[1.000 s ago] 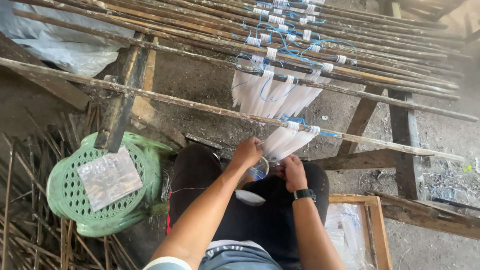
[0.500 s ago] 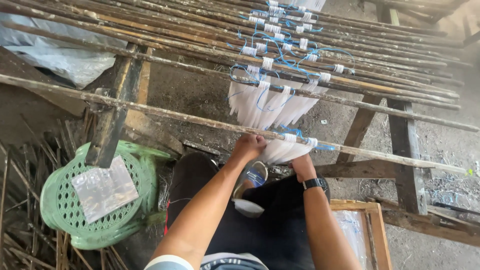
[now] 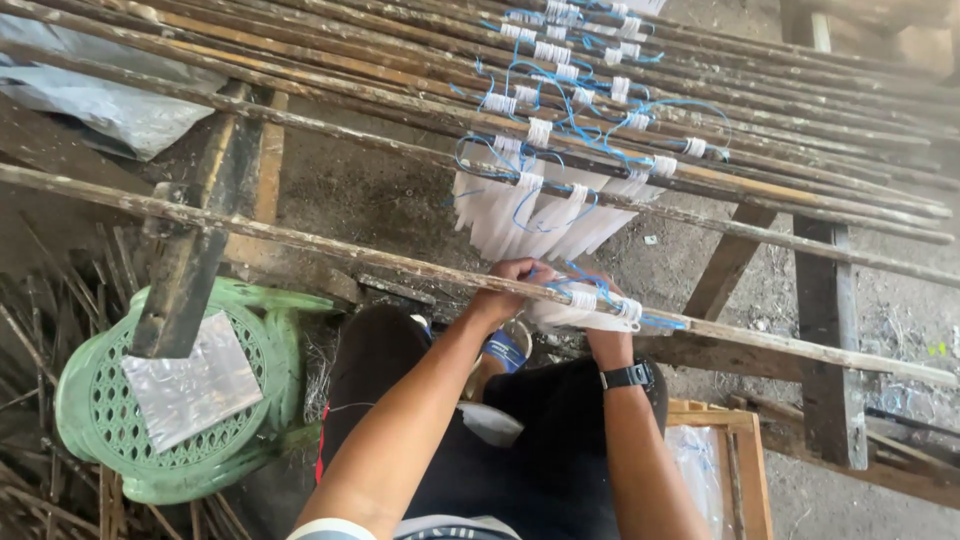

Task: The person prepares bundles of white candles by tying them with blue string, places the bundled candles into plastic bags, and then stores the bags in a wooden crate.

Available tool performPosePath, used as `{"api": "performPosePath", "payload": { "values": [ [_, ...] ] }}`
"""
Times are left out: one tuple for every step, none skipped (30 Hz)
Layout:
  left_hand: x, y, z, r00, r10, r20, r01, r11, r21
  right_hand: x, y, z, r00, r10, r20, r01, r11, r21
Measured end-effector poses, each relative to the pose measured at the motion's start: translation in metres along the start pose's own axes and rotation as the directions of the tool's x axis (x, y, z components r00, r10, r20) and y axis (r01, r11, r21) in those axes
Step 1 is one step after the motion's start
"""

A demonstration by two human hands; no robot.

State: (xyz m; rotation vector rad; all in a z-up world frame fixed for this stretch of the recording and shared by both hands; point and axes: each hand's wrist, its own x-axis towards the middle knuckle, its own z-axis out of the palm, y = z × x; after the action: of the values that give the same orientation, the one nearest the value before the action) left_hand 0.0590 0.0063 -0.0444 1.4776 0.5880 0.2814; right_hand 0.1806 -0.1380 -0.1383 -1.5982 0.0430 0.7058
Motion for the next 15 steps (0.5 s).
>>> {"api": "performPosePath", "payload": {
  "values": [
    [-0.002,0.002,0.001,0.999,-0.040,-0.001,0.039,0.982,-0.183,0.000,0.004,-0.004,1.000,0.014,0.000,-0.014,1.000,0.023],
    [-0.007,0.008,0.000,0.999,-0.045,0.000,0.044,0.982,-0.182,0.000,0.008,-0.011,1.000,0.019,-0.001,-0.019,1.000,0.025],
    [-0.014,0.013,-0.001,1.000,0.004,0.015,-0.001,0.985,-0.173,-0.001,0.012,-0.018,0.999,0.032,0.003,-0.032,0.998,0.049],
    [-0.020,0.020,-0.003,0.998,0.055,0.029,-0.049,0.985,-0.165,-0.001,0.015,-0.024,0.999,0.042,0.009,-0.043,0.996,0.074],
    [-0.026,0.021,-0.004,0.998,0.053,0.028,-0.048,0.985,-0.163,-0.004,0.019,-0.028,0.999,0.044,0.011,-0.045,0.996,0.075],
    [-0.032,0.023,-0.005,0.997,0.069,0.024,-0.064,0.987,-0.148,-0.006,0.022,-0.032,0.999,0.051,0.017,-0.052,0.994,0.100],
    [-0.038,0.025,-0.006,0.996,0.085,0.019,-0.081,0.988,-0.132,-0.008,0.025,-0.037,0.998,0.056,0.023,-0.059,0.990,0.125],
    [-0.044,0.040,-0.007,0.996,0.087,0.021,-0.083,0.988,-0.132,-0.008,0.025,-0.036,0.998,0.054,0.021,-0.056,0.990,0.126],
    [-0.050,0.054,-0.008,0.999,0.046,0.000,-0.046,0.995,0.085,-0.008,0.026,-0.034,0.998,0.059,0.025,-0.062,0.987,0.150],
    [-0.058,0.068,-0.009,0.999,0.010,-0.032,0.000,0.956,0.295,-0.009,0.026,-0.034,0.997,0.065,0.031,-0.069,0.983,0.170],
    [-0.059,0.056,-0.009,0.999,0.012,-0.033,-0.001,0.956,0.293,-0.013,0.028,-0.036,0.998,0.063,0.031,-0.068,0.983,0.168],
    [-0.058,0.045,-0.011,0.998,0.018,-0.063,0.004,0.944,0.329,-0.014,0.027,-0.036,0.997,0.061,0.042,-0.068,0.980,0.189],
    [-0.056,0.035,-0.012,0.995,0.025,-0.093,0.010,0.932,0.364,-0.015,0.025,-0.035,0.997,0.058,0.053,-0.068,0.975,0.210],
    [-0.060,0.038,-0.012,0.995,0.034,-0.093,0.002,0.932,0.364,-0.017,0.025,-0.035,0.997,0.050,0.055,-0.060,0.976,0.211],
    [-0.063,0.040,-0.011,0.994,0.028,-0.108,0.012,0.938,0.346,-0.019,0.025,-0.036,0.997,0.048,0.062,-0.061,0.970,0.234]
  ]
}}
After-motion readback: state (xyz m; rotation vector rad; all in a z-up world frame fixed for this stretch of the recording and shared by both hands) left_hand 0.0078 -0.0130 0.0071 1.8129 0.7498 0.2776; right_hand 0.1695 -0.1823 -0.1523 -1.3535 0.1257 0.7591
